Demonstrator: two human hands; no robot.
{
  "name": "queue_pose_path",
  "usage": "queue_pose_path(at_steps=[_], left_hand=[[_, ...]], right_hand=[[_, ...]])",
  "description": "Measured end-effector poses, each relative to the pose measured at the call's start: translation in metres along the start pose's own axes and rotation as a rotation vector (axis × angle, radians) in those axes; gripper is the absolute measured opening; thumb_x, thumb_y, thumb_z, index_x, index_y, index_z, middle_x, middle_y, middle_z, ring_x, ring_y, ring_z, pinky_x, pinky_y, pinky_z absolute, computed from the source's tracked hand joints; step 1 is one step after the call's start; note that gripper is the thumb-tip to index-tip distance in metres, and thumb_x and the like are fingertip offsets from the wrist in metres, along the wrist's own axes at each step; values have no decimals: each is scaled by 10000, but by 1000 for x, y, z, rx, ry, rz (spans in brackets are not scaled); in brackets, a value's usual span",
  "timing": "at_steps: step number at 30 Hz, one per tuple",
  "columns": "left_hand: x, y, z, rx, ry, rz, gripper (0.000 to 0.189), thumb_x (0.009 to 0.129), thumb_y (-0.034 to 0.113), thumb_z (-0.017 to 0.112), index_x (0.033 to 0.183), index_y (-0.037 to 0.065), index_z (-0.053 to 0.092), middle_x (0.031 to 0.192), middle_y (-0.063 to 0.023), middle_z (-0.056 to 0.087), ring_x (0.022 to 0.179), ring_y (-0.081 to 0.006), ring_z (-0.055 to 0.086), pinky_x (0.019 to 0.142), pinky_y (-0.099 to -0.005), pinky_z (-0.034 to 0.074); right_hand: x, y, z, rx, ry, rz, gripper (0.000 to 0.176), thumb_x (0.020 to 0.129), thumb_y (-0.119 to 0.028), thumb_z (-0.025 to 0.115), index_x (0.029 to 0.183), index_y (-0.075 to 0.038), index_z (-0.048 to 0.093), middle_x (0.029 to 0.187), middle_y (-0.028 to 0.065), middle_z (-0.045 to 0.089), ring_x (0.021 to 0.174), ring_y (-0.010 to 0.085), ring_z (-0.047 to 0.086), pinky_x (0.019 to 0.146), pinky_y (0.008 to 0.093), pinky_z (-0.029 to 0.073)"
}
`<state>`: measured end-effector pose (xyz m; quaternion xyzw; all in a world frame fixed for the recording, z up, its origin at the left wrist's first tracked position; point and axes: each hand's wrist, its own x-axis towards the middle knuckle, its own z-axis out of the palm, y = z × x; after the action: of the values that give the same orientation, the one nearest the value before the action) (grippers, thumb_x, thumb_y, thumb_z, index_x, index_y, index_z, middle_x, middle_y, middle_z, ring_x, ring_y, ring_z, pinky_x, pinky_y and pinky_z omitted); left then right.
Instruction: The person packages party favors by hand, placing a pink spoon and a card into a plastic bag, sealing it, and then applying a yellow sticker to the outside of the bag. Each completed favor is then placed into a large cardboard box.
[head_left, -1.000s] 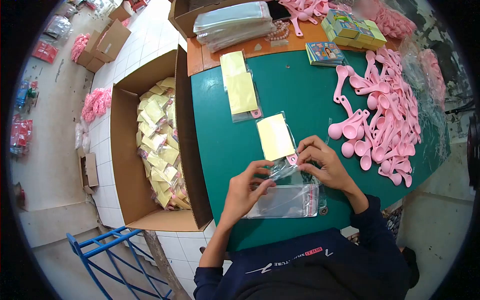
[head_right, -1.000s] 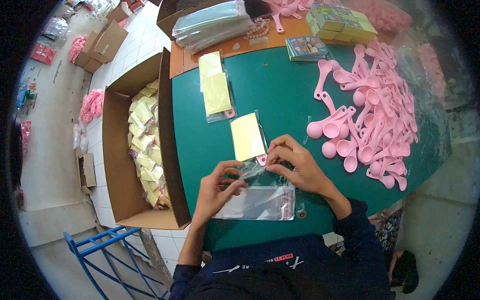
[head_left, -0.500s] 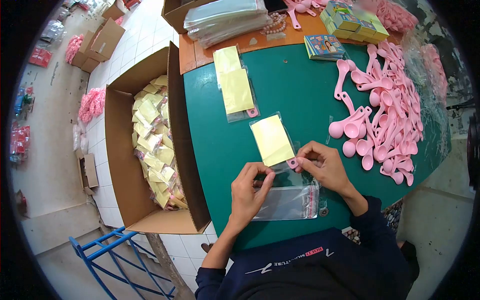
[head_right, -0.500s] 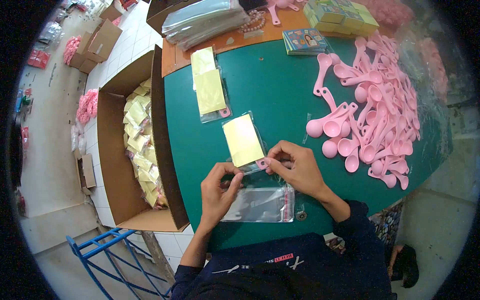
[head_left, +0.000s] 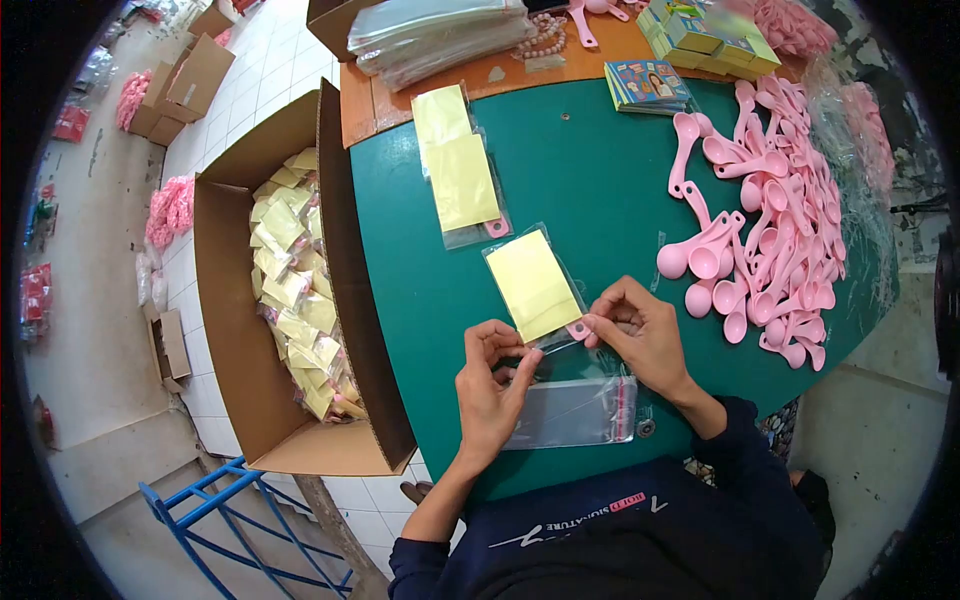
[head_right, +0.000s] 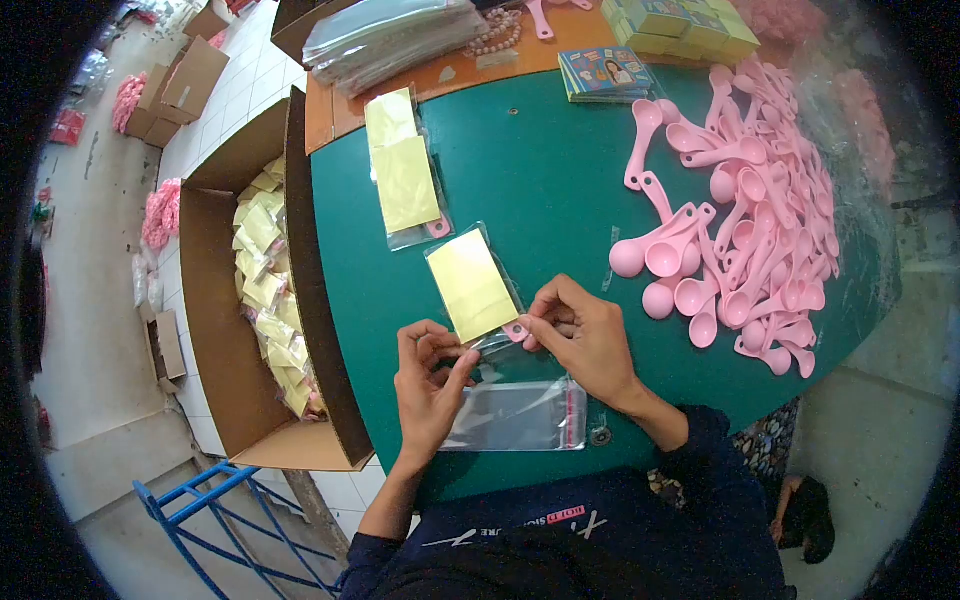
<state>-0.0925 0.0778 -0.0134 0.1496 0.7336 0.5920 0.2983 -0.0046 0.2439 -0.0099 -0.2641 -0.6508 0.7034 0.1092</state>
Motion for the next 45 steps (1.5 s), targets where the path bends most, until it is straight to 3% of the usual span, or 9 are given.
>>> queue_pose_path(at_steps=[10, 13, 19, 26, 29, 33, 41, 43, 45], left_hand=[[-1, 0, -5, 59, -83, 13, 303, 849, 9, 621, 1136, 3, 525, 920, -43, 570, 802, -68, 549, 585, -182, 490], [0, 4, -11, 109, -134, 23, 420, 831, -2, 631, 1231, 17, 501, 1004, -66, 581, 832, -80, 567, 574, -182, 495], [28, 71, -28, 222, -80, 334, 448, 796, -24, 644, 1223, 26, 521, 1152, -126, 575, 854, -152, 627, 559, -235, 533], [93, 19, -42, 295, -20, 412, 402, 855, 57, 616, 1237, 18, 498, 1224, -124, 548, 962, -192, 600, 740, -288, 535], [74, 31, -34, 636, 194, 533, 360, 832, 40, 623, 1180, 39, 531, 1163, -130, 558, 992, -254, 590, 767, -322, 525], [84, 21, -26, 966, -9, 736, 406, 779, 88, 669, 1158, 88, 527, 1107, -106, 561, 954, -274, 580, 805, -389, 450], [77, 24, -31, 866, -231, 595, 354, 762, 106, 683, 1074, 75, 519, 896, -82, 563, 842, -253, 580, 724, -349, 432], [72, 23, -30, 755, -238, 623, 345, 777, 111, 682, 1067, 61, 502, 885, -79, 575, 816, -216, 602, 686, -335, 446], [59, 40, -29, 505, -368, 308, 359, 803, 104, 673, 1095, 58, 469, 863, -81, 596, 805, -178, 619, 674, -314, 467]], right_hand=[[0, -4, 2, -180, -46, -32, 408, 833, 32, 577, 1235, -38, 552, 801, 31, 559, 657, 70, 568, 588, 201, 475], [1, -5, -2, -434, -94, -157, 437, 821, 16, 581, 1252, -50, 545, 774, 37, 552, 672, 71, 551, 621, 214, 475], [14, -44, -4, -124, -30, -367, 400, 821, -28, 591, 1220, -37, 559, 866, 73, 556, 716, 107, 559, 632, 221, 463], [70, -39, -103, -1402, 415, -524, 327, 823, -112, 606, 1135, -41, 538, 1009, 159, 543, 860, 310, 576, 754, 372, 471], [62, -25, -109, -1375, 306, -354, 297, 814, -135, 608, 1088, -43, 540, 1012, 161, 552, 892, 358, 563, 771, 425, 450], [62, -28, -97, -1371, 394, -394, 316, 803, -128, 616, 1100, -46, 543, 992, 146, 595, 898, 332, 570, 750, 417, 447], [15, -70, -52, -911, 594, -720, 162, 854, -22, 564, 1013, -7, 591, 883, 107, 626, 758, 217, 607, 674, 319, 477], [4, -69, -44, -643, 509, -623, 161, 866, -8, 571, 1025, 15, 574, 878, 78, 629, 730, 143, 621, 634, 256, 501], [-6, -70, -35, -283, 399, -484, 171, 871, -6, 571, 1039, 21, 563, 868, 69, 623, 724, 123, 615, 632, 238, 509]])
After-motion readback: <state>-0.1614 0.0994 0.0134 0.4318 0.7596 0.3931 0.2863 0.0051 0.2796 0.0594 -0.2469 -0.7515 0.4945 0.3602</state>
